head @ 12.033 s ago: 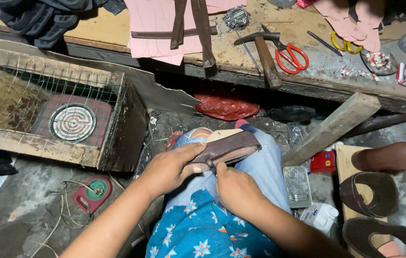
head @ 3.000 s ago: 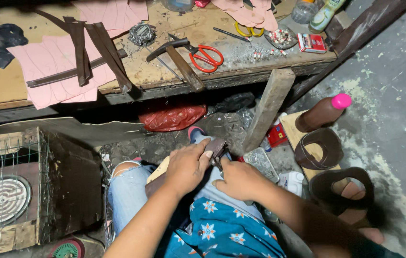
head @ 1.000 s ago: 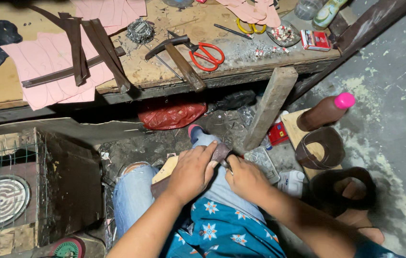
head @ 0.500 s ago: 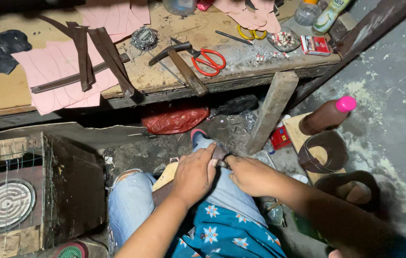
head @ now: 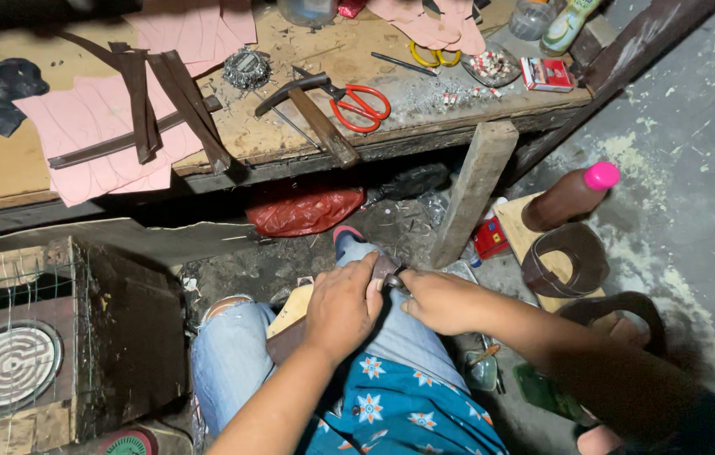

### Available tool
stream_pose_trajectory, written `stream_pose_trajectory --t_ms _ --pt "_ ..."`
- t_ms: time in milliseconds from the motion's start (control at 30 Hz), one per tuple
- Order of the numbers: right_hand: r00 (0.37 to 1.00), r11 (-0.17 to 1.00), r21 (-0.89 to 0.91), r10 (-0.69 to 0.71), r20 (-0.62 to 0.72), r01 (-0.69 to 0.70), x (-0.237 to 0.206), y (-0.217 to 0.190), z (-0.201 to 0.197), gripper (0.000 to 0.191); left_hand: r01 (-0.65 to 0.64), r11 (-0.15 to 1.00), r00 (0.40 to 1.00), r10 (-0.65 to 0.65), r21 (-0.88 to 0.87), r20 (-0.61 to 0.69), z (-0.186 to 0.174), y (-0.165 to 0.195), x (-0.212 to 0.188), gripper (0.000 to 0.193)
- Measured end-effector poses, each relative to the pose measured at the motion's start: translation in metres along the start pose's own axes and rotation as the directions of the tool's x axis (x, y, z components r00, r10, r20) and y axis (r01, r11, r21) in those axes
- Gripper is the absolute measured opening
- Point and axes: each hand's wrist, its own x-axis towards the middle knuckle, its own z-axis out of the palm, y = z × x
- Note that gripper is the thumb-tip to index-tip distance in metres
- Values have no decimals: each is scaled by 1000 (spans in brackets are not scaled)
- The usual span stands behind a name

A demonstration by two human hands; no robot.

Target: The person assembles a sandal by attaching a pink sole to a brown upper using a hammer and nails. They repeatedly hammer nails into the sole, adjust the upper, and inspect the fit. The workspace contains tools and materials for shoe assembly.

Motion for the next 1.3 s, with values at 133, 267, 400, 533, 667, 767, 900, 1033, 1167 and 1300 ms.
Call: stream_pose_trajectory --t_ms 133,267,400,533,667,767,900,1033,1167,1300 --pt "975 974 -145 148 -168 -173 -1 -9 32 15 -42 999 998 41 -13 -38 2 -1 -1 50" --pt "920 962 -236 38 -390 -139 8 -13 51 14 0 999 1000 -1 -36 -23 4 -9 10 44" --pt "963 991 -132 -6 -268 -30 10 -8 22 19 45 999 998 -45 8 32 2 -4 14 41" --pt "999 1000 25 -12 -30 13 -7 -1 -4 28 11 999 1000 -12 40 14 2 8 4 46" --pt "987 984 -106 135 -83 -144 -6 -6 26 22 -21 1000 999 21 6 -29 2 5 -4 51" --pt "933 976 -195 24 -358 -100 7 -11 60 19 -11 999 1000 12 -39 4 1 -7 2 49" --pt "929 989 -138 -2 -370 -53 11 -3 66 27 12 991 998 -5 -130 56 -4 -18 14 47" --pt "992 952 291 -72 -101 99 8 14 24 37 39 976 995 -19 -215 96 -12 -23 18 45" --pt "922 677 638 170 348 -366 1 6 7 49 55 946 992 -15 -321 125 -13 -26 16 39" --pt "879 306 824 166 447 -477 5 -4 6 43 63 943 989 -16 -327 145 -8 -28 15 35"
